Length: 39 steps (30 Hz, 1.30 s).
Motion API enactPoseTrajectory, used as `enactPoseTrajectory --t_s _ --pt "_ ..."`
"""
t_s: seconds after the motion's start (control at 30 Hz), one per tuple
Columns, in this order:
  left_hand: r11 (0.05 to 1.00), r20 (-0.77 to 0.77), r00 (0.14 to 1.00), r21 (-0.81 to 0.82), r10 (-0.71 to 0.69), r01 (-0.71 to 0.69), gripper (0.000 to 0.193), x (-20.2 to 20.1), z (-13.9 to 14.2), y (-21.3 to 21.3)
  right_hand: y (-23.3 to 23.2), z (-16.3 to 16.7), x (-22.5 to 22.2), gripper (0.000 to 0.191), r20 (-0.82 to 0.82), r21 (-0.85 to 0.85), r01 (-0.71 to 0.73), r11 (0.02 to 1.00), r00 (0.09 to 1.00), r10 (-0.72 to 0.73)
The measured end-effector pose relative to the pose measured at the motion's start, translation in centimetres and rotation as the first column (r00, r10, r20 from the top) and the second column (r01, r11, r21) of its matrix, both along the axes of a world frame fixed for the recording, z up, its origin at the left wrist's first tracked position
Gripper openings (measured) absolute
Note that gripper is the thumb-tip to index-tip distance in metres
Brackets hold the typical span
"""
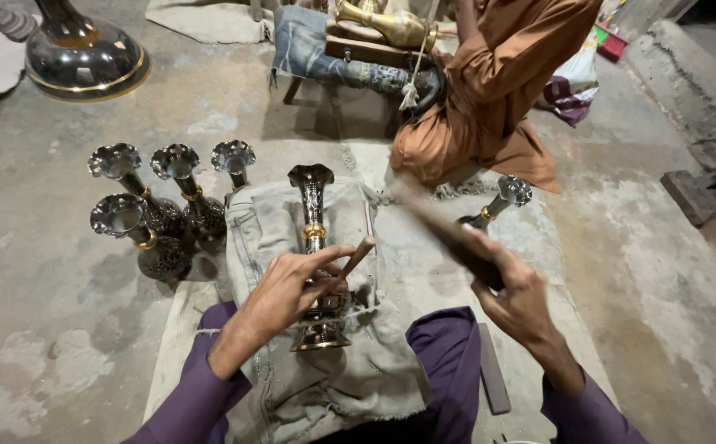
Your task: The person sits on the floor with a decorative metal vase braced against a cloth pad on their lap. They hold a steel punch against the vase's surface and repeatedly strike it with a wooden mallet, working the patterned design around the vase's body and neck.
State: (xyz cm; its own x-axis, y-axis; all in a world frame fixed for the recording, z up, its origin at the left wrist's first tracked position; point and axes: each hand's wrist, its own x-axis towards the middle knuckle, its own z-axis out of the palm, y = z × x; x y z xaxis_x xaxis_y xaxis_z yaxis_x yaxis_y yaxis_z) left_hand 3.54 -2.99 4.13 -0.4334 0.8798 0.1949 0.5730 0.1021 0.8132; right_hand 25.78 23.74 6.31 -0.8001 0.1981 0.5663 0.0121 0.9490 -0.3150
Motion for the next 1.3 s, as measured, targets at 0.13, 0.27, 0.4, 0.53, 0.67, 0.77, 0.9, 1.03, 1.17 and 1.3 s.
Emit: enactPoseTrajectory --t_s 0.13,0.27,0.4,0.53,0.67,0.77,0.9,1.03,1.17,1.3 --pt "1.0 -0.015 1.0 0.022 0.022 -0.022 0.053 0.4 -0.9 0.2 0.3 0.8 -1.0 0.071 0.371 0.106 0.148 0.983 0.912 -0.177" --pt "0.995 -0.023 0.998 0.072 0.065 -0.063 0.057 0.8 -1.3 -0.4 0.0 1.3 -1.2 0.074 0.081 -0.06 -0.074 0.995 0.994 0.079" --pt "0.988 -0.007 0.995 0.117 0.103 -0.102 0.054 1.4 -1.5 -1.0 -0.5 1.9 -1.1 0.069 0.17 0.337 0.095 0.937 0.972 -0.16" --pt "0.969 -0.014 0.994 0.223 0.112 -0.106 0.054 1.8 -1.5 -1.3 -0.6 2.8 -1.2 0.072 0.146 -0.005 -0.02 1.0 0.989 0.021" --pt "0.979 0.034 0.993 0.166 0.11 -0.114 0.05 1.7 -1.7 -1.3 -0.9 3.5 -0.9 0.072 0.237 0.18 0.092 0.979 0.962 -0.134" --pt "0.981 0.085 0.993 0.166 0.083 -0.096 0.05 1.6 -1.8 -1.4 -1.2 3.3 -0.6 0.068 0.151 0.065 0.047 0.997 0.987 -0.056" --pt "0.989 0.164 0.983 0.106 0.081 -0.1 0.05 0.6 -1.6 -0.8 -0.9 2.1 -0.1 0.077 0.475 0.274 0.235 0.933 0.81 -0.343" --pt "0.996 0.23 0.97 0.018 0.081 -0.087 0.055 -0.2 -1.1 -0.7 -0.3 -0.2 -0.2 0.07 0.467 0.059 0.04 0.997 0.882 -0.063" --pt "0.999 0.105 0.994 -0.001 0.034 -0.034 0.059 -0.4 -0.6 -0.5 0.3 -1.6 -0.3 0.08 0.658 0.132 0.054 0.99 0.742 -0.128" --pt "1.0 0.113 0.994 -0.021 -0.005 0.008 0.06 -0.5 0.0 -0.5 0.9 -0.7 -0.2 0.08 0.431 -0.087 0.197 0.977 0.891 -0.142"
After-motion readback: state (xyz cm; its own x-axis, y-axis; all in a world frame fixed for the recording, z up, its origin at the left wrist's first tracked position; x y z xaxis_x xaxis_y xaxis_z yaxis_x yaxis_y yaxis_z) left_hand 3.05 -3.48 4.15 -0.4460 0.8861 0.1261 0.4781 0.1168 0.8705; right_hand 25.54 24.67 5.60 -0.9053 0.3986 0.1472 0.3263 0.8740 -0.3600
